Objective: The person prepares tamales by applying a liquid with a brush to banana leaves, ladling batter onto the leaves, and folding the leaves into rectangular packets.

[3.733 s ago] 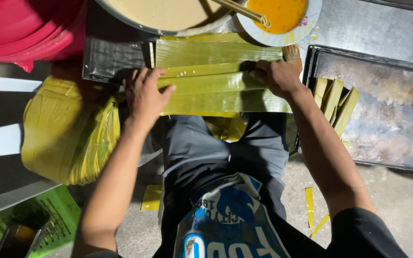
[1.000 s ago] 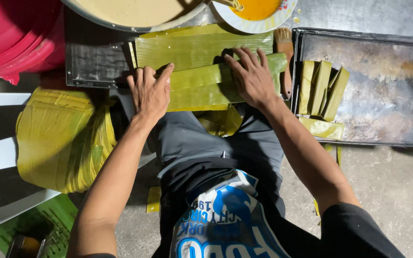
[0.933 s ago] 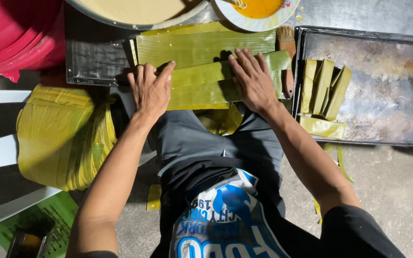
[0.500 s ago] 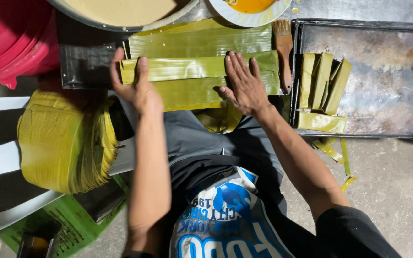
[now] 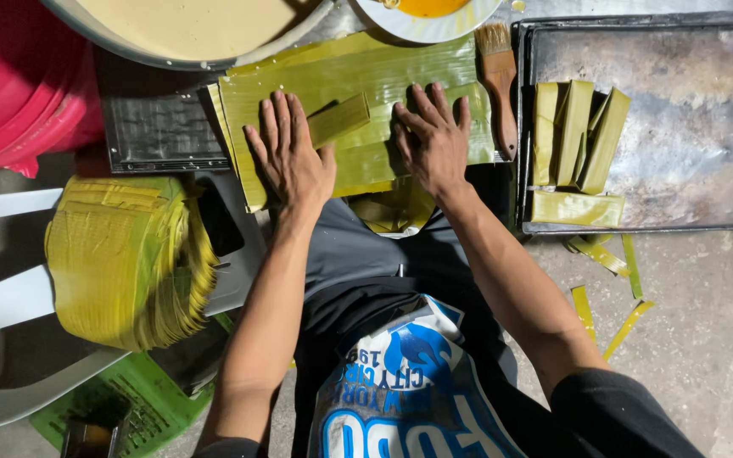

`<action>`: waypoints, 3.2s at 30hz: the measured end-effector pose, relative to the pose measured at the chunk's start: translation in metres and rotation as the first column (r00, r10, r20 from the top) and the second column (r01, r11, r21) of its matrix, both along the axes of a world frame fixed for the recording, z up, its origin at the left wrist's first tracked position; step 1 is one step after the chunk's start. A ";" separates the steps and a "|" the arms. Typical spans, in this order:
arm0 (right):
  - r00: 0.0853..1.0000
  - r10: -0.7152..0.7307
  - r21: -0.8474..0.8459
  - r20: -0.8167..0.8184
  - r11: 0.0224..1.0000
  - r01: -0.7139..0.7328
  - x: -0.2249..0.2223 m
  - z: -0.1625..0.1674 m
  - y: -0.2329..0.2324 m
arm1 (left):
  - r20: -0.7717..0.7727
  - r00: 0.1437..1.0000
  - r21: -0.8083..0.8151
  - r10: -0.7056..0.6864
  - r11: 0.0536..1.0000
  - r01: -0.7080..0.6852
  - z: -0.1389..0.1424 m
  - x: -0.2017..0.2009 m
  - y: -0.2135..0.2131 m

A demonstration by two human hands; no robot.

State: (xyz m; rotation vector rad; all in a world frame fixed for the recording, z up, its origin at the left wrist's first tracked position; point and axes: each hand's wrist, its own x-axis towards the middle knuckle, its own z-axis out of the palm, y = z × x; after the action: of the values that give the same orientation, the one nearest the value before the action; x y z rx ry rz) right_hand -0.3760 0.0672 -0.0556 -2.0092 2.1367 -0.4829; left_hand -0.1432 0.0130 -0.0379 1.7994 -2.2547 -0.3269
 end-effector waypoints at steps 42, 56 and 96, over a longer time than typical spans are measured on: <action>0.573 -0.080 -0.027 0.816 0.984 0.176 -0.107 0.065 0.095 | -0.804 0.585 0.109 -0.103 0.943 0.316 0.028 -0.008 0.024; 0.696 -0.706 0.048 -0.133 0.697 0.716 -0.262 0.011 0.143 | -0.247 0.888 -0.210 -0.389 0.916 0.343 0.052 0.032 0.032; 0.797 -0.148 -0.060 0.586 0.973 0.225 -0.068 0.094 -0.001 | -0.088 0.942 -0.216 -0.325 0.929 0.300 0.021 0.089 0.059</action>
State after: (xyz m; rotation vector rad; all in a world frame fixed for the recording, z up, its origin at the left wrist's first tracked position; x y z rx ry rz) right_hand -0.4439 0.0664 0.0382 -1.4314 1.9390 -1.1255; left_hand -0.0544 0.0718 -0.0173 1.2850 -2.3882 -0.2484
